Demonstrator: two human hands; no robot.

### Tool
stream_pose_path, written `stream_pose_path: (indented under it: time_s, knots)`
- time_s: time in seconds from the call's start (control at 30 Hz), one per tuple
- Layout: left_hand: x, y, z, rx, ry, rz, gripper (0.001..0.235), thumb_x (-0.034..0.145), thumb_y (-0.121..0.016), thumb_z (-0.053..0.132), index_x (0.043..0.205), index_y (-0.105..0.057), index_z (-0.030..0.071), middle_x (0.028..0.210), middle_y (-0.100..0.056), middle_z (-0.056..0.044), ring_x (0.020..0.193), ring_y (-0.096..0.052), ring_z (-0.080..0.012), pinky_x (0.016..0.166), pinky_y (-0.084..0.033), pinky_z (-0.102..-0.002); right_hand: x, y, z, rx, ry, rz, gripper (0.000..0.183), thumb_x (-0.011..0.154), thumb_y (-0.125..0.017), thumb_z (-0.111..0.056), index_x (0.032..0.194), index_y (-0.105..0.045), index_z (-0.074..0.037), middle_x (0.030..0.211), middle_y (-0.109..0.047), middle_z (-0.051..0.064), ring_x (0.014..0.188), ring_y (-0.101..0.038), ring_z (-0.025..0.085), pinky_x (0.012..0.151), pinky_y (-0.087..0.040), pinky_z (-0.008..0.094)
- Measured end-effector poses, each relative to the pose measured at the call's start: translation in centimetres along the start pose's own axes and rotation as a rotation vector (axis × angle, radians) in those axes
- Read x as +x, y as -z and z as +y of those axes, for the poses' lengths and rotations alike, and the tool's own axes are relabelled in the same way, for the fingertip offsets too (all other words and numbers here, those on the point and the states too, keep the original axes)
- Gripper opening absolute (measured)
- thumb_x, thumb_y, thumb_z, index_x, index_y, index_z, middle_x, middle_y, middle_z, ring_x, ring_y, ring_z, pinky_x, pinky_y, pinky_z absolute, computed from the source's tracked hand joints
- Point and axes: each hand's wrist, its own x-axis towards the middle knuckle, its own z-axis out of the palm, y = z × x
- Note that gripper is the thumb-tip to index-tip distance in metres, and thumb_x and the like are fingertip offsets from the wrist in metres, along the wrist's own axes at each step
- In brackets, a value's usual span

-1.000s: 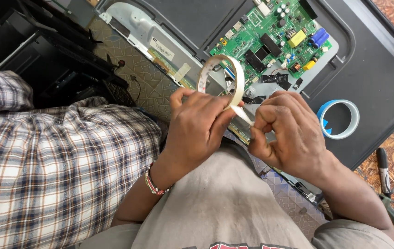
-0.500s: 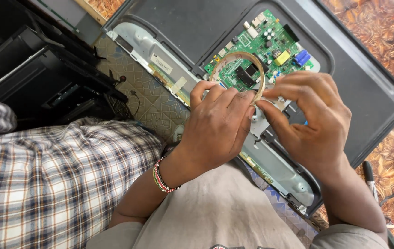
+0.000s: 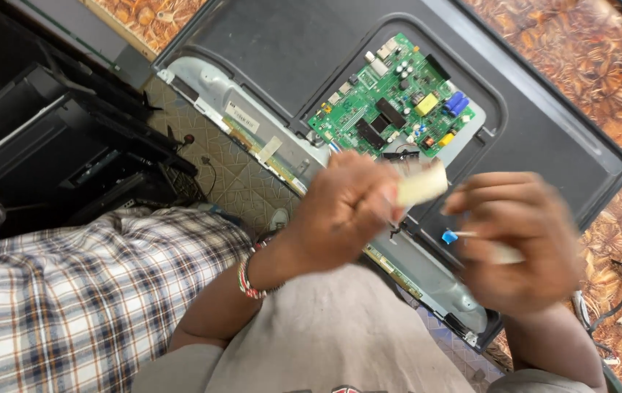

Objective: The person works on the internal components of a disassembled television, specifically focusing on a small circuit board. They use their hands to connect a ribbon cable to the board and then apply pieces of tape to secure the connection and the board itself.

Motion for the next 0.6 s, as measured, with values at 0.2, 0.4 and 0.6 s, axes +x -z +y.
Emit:
stream_pose_path:
  time_s: [0.2,0.4,0.6]
  knots:
    - [2.6,4.9,-9.9,0.789,0.029,0.113,0.031,0.107,-0.040,0.023,0.101,-0.069,0.012,0.099,-0.059,-0.006,0.099,-0.056,-0.0295,0.105,-0.025,-0.055,-3.4,3.0,0.0,0.061,-0.406,-0.033,0.015,0.100,-0.065,-0.001,0.099,-0.056,0.012,0.095,-0.061,0.027,0.091,-0.064,0.035,0.086,-0.058,0.041]
    - [4.9,6.7,-16.2,1.042,0.051,0.074,0.021,0.102,-0.061,0.015,0.119,-0.071,0.009,0.105,-0.058,-0.009,0.111,-0.056,-0.0331,0.119,-0.009,-0.066,-7.4,3.5,0.4,0.015,-0.665,-0.153,0.012,0.100,-0.071,0.007,0.108,-0.063,0.012,0.108,-0.064,0.025,0.102,-0.064,0.031,0.090,-0.055,0.036]
    - [3.0,2.0,-4.0,0.359,0.008,-0.079,0.038,0.101,-0.063,0.031,0.133,-0.060,0.011,0.122,-0.064,-0.008,0.115,-0.063,-0.0260,0.111,-0.037,-0.051,-9.8,1.6,-1.8,0.371,-0.903,-0.025,0.020,0.099,-0.061,-0.001,0.118,-0.058,0.005,0.122,-0.057,0.022,0.110,-0.065,0.025,0.098,-0.060,0.033]
